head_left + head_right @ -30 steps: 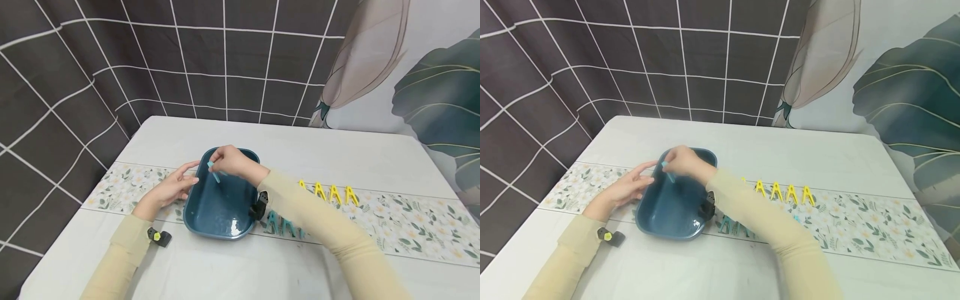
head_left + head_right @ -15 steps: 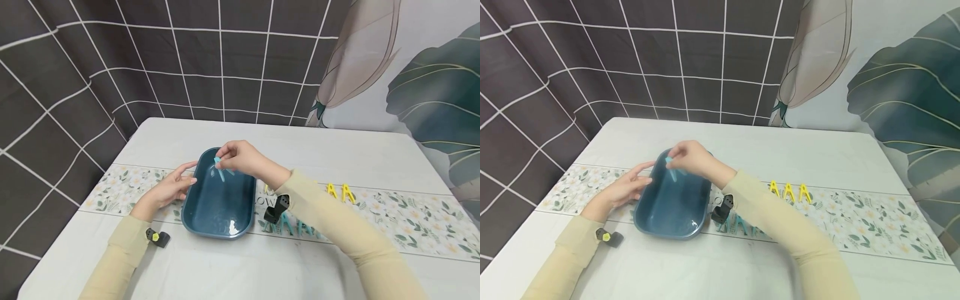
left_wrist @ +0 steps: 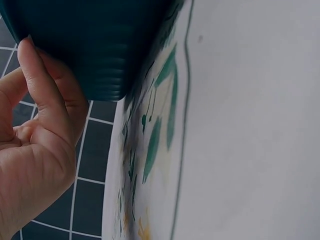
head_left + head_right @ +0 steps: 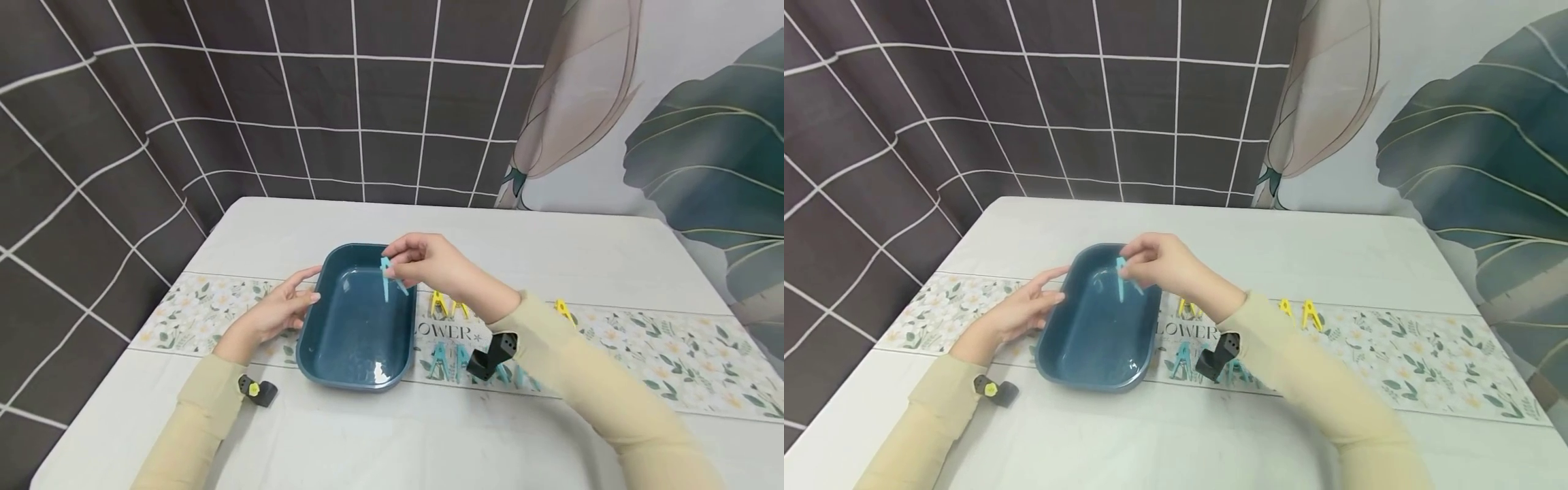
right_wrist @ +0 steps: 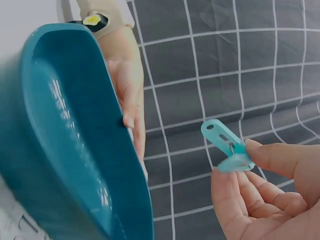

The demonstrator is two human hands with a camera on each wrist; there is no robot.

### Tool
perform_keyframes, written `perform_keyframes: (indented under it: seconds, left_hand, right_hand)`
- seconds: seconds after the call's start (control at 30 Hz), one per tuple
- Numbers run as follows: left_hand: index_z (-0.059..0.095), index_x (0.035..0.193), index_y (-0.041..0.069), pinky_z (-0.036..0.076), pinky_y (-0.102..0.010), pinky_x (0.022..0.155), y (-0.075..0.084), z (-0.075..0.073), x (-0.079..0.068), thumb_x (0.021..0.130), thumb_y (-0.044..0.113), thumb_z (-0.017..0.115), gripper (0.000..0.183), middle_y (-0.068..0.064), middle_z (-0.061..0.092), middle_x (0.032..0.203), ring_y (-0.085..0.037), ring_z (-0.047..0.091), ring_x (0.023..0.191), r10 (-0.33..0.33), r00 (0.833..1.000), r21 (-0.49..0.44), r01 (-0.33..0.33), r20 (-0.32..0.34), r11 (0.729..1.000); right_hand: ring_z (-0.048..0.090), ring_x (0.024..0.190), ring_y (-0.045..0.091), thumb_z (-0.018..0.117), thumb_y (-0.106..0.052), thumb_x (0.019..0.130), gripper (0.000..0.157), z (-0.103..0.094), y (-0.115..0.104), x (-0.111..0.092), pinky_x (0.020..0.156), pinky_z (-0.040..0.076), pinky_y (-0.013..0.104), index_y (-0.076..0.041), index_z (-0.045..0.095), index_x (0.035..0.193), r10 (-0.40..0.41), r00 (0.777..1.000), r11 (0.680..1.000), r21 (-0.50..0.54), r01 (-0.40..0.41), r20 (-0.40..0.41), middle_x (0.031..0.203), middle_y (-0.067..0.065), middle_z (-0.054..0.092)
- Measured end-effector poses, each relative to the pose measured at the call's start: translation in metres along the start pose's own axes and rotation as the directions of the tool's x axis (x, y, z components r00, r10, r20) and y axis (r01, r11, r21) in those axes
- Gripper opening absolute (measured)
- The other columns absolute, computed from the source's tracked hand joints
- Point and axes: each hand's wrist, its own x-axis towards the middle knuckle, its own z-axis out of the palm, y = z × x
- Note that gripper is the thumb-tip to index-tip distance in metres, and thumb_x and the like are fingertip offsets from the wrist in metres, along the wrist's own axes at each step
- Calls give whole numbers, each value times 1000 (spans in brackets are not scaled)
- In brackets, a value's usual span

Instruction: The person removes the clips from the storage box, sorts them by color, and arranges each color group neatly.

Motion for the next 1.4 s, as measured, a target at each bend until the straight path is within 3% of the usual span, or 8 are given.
perform_keyframes:
  seconds: [0.13, 0.37, 0.53, 0.93, 1.4]
  left_hand:
    - [15, 152, 20, 50, -17, 52, 1, 0, -1, 99, 12, 50, 64, 4, 64, 100, -5, 59, 67, -4, 1000, 8, 5, -8, 1000]
    - [14, 153, 19, 49, -16, 52, 1, 2, -1, 99, 13, 49, 64, 4, 64, 100, -4, 58, 66, 1, 1000, 12, -1, -7, 1000]
    - [13, 153, 17, 48, -15, 51, 2, -1, -1, 99, 14, 50, 66, 6, 66, 95, -3, 57, 64, 17, 1000, 26, -17, -11, 1000]
    - [12, 153, 18, 48, -16, 52, 2, 0, -2, 99, 17, 50, 66, 8, 64, 93, -2, 55, 64, -17, 1000, 36, 18, -16, 999]
    - [16, 152, 18, 48, -16, 52, 2, -1, -2, 98, 15, 52, 64, 10, 67, 89, -3, 55, 61, -10, 1000, 39, 11, -26, 999]
  right_hand:
    - [65, 80, 15, 65, -7, 89, 31, -11, 4, -10, 76, 58, 33, 2, 58, 118, 18, 1000, 1000, -1, -18, -20, 96, 11, 67]
    - [64, 91, 27, 63, -8, 89, 32, -28, 13, -29, 79, 57, 36, 1, 57, 120, 69, 996, 998, 8, -69, -63, 94, 7, 65]
    - [64, 84, 17, 64, -9, 89, 32, -38, 17, -37, 79, 57, 35, 0, 58, 119, 85, 992, 996, -17, -87, -88, 93, 7, 65]
    - [63, 81, 13, 61, -6, 91, 34, -60, 36, -66, 77, 57, 28, 7, 53, 121, 118, 987, 993, 9, -118, -112, 89, 0, 63]
    - [63, 83, 13, 62, -17, 92, 41, -93, 65, -111, 78, 56, 28, 5, 51, 125, 192, 969, 973, -102, -209, -156, 96, 5, 64]
